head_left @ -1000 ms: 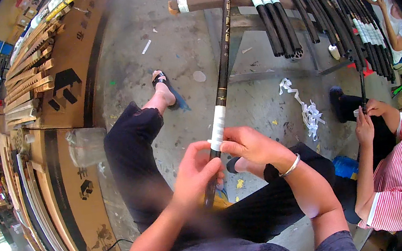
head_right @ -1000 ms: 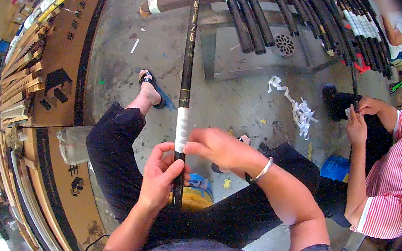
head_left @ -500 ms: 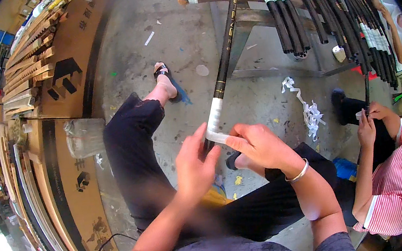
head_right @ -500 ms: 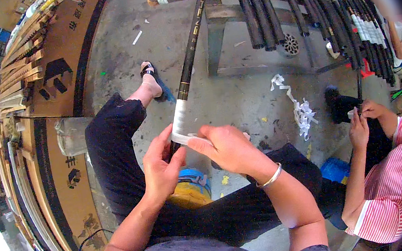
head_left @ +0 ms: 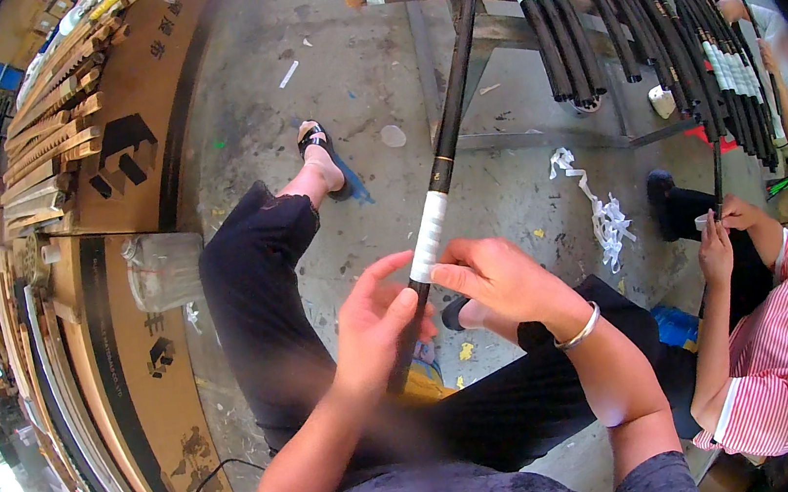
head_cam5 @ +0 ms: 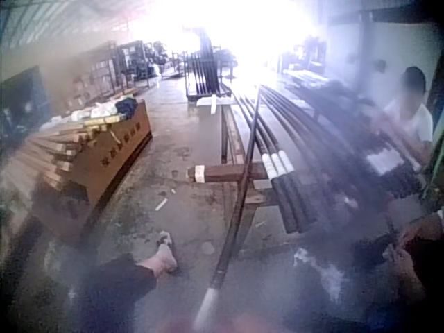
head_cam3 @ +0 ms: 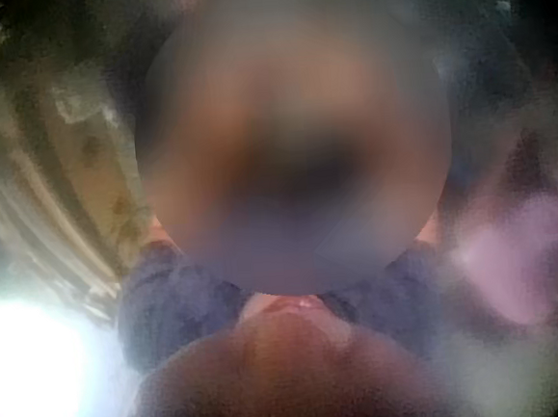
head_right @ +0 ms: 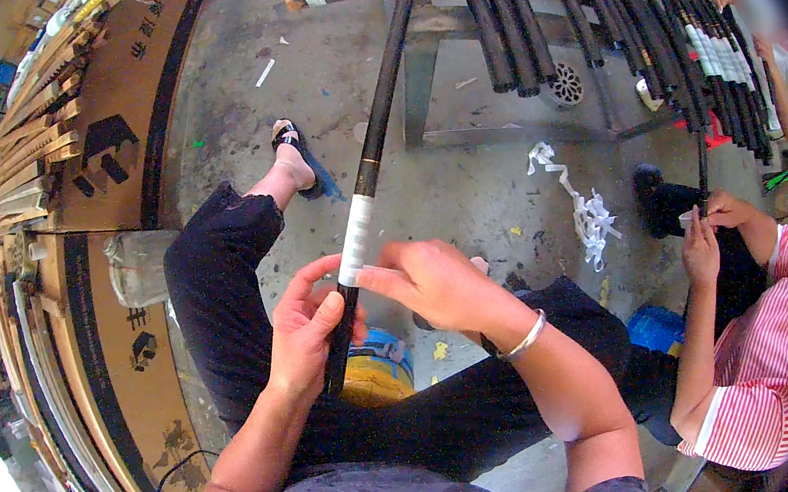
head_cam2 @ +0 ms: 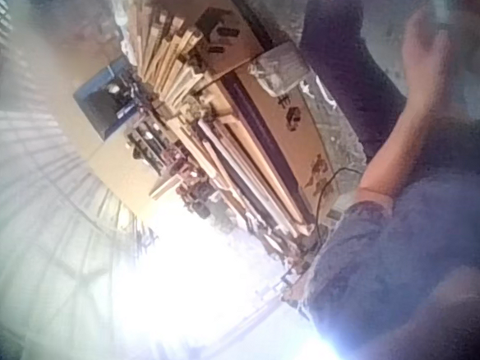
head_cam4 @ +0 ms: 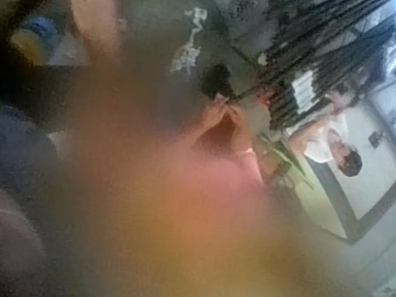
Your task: The person applies pieces of white tape around the surface of long black rods, then gathers a bundle of the rods and places them together.
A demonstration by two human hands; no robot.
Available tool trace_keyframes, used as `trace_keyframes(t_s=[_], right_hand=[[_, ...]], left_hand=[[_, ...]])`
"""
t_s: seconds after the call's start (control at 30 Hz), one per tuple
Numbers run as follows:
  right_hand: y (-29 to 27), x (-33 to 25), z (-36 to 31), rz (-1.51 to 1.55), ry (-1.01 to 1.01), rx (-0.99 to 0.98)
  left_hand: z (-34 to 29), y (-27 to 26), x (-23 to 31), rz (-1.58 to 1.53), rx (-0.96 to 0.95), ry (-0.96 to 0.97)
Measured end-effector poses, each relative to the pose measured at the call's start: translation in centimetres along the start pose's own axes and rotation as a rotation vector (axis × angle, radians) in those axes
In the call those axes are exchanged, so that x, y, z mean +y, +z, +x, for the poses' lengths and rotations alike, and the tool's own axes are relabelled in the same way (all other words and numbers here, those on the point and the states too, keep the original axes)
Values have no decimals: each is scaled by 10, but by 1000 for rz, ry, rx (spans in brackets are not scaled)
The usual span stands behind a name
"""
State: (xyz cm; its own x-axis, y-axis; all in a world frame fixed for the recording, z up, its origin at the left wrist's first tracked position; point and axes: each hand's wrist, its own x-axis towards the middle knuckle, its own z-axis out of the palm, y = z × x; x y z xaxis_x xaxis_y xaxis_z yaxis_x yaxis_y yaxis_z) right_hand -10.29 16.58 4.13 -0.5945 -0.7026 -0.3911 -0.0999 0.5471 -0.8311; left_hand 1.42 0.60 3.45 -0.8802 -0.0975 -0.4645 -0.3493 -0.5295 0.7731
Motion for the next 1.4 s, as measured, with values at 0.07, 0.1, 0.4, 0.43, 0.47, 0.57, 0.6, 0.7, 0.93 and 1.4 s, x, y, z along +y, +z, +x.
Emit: trace_keyframes(t_s=[0.07, 0.1, 0.4, 0.43, 0.47, 0.57, 0.6, 0.7, 0.93, 1.4], right_hand=[[5, 9, 3, 78, -50, 6], [6, 12, 4, 118, -75, 7], [5, -10, 11, 3, 45, -40], [6, -5, 11, 57, 22, -50], [7, 5, 12, 111, -1, -60], [-1, 5, 7, 154, -16, -121], [-3, 3, 3, 149, -4, -143], [0, 7, 1, 117, -93, -83], [-2, 5, 1, 0, -101, -55], [-22, 10, 5, -172, 16, -19]], left_hand=[[0, 0, 0, -72, -62, -28], [-1, 1, 0, -105, -73, -59], [8, 15, 2, 473, -37, 45], [10, 17, 2, 472, -13, 24], [11, 20, 3, 471, 12, 4], [13, 21, 4, 330, 108, -30], [12, 21, 3, 357, 114, -8], [11, 22, 0, 473, 138, 63], [7, 29, 2, 703, 169, 209], [18, 43, 57, -61, -245, 208]])
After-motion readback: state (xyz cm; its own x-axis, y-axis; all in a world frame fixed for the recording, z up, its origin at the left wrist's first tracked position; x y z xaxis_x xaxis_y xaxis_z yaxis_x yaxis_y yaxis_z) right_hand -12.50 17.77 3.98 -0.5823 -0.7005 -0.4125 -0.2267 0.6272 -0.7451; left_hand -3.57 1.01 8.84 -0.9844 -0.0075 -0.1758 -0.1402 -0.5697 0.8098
